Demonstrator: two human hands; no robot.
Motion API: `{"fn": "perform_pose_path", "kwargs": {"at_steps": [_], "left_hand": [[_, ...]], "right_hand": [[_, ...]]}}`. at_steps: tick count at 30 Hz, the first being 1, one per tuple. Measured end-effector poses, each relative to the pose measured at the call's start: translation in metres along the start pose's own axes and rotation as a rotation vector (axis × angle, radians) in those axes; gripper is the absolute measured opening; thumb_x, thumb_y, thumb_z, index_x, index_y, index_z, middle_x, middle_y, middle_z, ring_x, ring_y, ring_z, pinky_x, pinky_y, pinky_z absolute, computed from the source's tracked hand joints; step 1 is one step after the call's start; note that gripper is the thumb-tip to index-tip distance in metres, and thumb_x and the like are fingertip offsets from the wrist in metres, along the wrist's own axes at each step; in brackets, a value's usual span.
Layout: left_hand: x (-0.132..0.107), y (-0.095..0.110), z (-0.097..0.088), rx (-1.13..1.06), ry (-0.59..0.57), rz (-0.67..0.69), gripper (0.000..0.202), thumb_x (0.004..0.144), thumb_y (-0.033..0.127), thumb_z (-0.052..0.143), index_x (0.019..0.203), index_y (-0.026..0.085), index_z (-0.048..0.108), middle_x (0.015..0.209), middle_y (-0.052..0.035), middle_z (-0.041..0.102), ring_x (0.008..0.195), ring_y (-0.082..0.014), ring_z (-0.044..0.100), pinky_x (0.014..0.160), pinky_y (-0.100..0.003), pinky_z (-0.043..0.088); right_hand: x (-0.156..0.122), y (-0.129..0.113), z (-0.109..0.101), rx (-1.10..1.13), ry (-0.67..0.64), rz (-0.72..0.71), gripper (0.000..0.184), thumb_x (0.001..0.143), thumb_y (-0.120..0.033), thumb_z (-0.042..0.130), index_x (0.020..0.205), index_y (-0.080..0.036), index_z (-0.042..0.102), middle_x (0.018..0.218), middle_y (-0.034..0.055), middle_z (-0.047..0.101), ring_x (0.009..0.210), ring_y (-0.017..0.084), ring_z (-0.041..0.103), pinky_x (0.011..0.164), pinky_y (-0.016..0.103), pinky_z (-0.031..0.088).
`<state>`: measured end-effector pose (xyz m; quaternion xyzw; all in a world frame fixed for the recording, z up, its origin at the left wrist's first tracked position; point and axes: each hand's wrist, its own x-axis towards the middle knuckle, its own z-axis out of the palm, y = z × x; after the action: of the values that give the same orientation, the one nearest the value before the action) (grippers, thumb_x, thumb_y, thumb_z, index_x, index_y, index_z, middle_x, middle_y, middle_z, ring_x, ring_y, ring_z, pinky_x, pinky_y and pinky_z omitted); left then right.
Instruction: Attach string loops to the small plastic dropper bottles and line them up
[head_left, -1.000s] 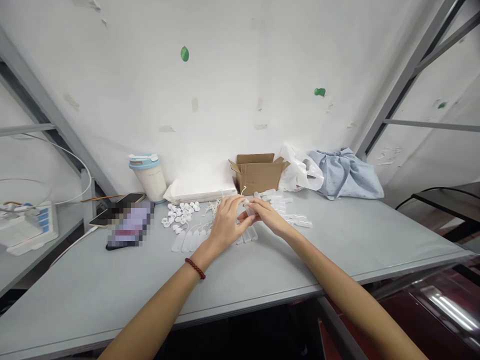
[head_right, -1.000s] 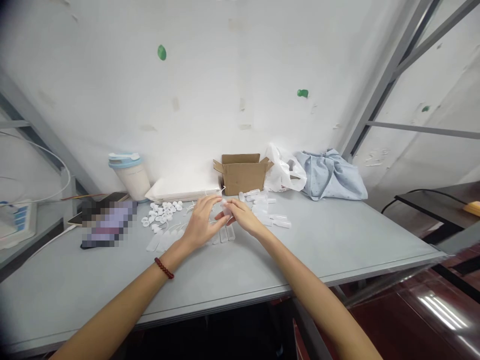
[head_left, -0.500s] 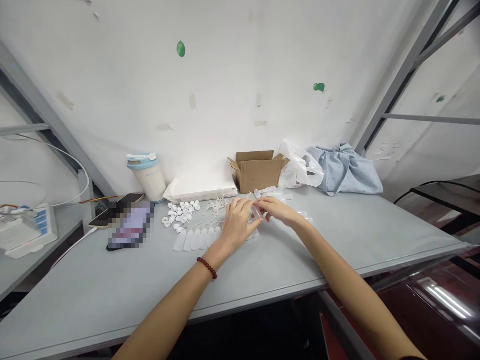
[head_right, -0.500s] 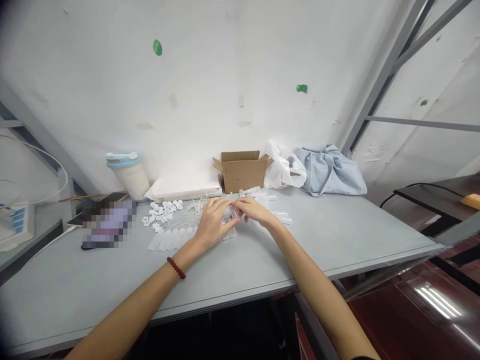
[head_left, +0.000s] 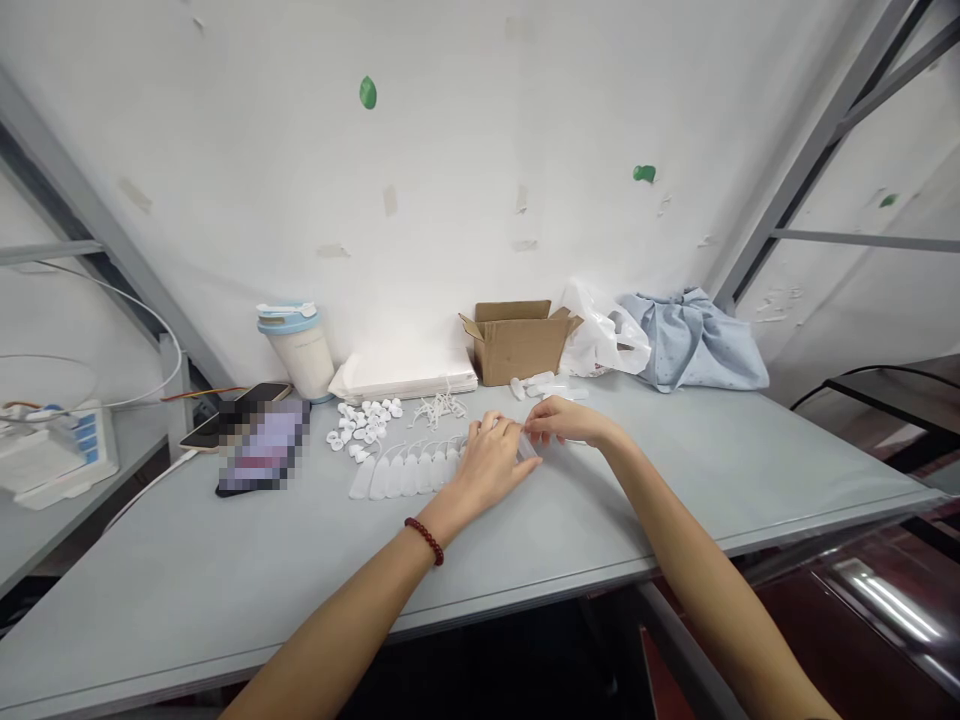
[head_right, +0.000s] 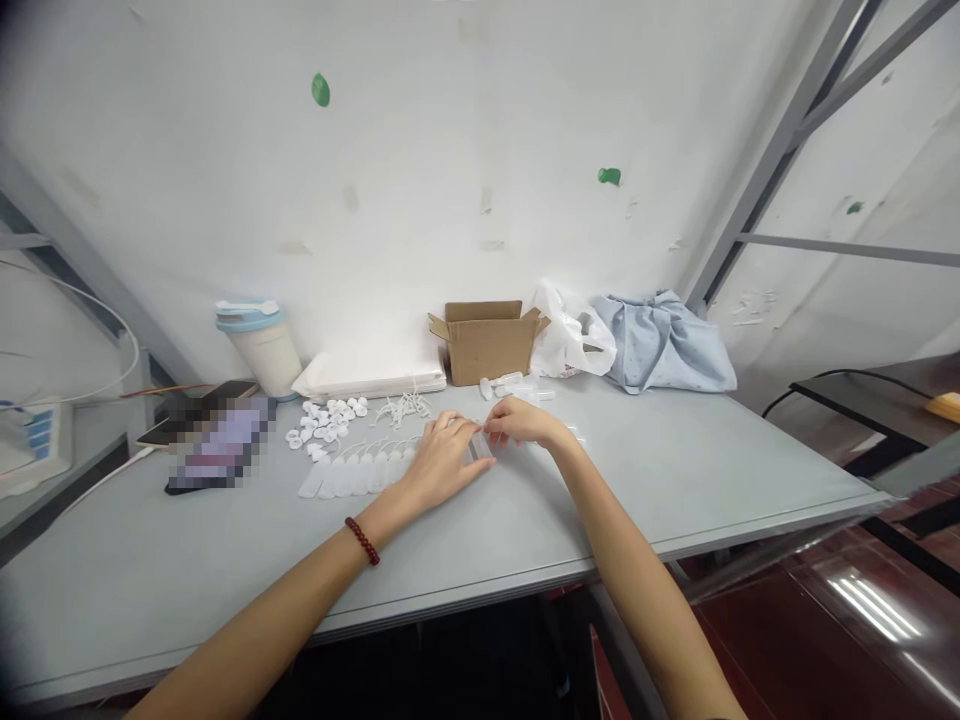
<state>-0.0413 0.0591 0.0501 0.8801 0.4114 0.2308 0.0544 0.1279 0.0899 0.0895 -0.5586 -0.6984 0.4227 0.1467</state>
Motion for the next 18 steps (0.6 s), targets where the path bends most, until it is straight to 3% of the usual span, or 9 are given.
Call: {"fn": "perform_pose_path", "kwargs": {"at_steps": [8,18], "left_hand": [[-0.0029,-0.0018,0.0038,0.091,-0.078,0.005,0.034,0.086,0.04,0.049,0.105,0.013,0.056,0.107,-0.0136,0.061,0.116,-0.0308,0.039,0.089,-0.044,0.036],[-0.0037,-0.0035,0.0041,0.113,-0.082,0.015,0.03,0.084,0.036,0.051,0.101,0.013,0.056,0.105,-0.0145,0.06,0.112,-0.0314,0.041,0.086,-0.045,0.037]], "right_hand": [[0.0068,0.0064,0.003,-0.032,-0.046,-0.018,0.015,0.068,-0.025,0.054,0.068,-0.013,0.063,0.071,0.0061,0.066,0.063,0.014,0.058,0.044,0.02,0.037],[0.0058,0.0028,0.006,-0.04,-0.087,-0.037,0.011,0.065,-0.022,0.054,0.062,-0.015,0.063,0.064,0.0049,0.065,0.059,0.014,0.058,0.043,0.02,0.037]]}}
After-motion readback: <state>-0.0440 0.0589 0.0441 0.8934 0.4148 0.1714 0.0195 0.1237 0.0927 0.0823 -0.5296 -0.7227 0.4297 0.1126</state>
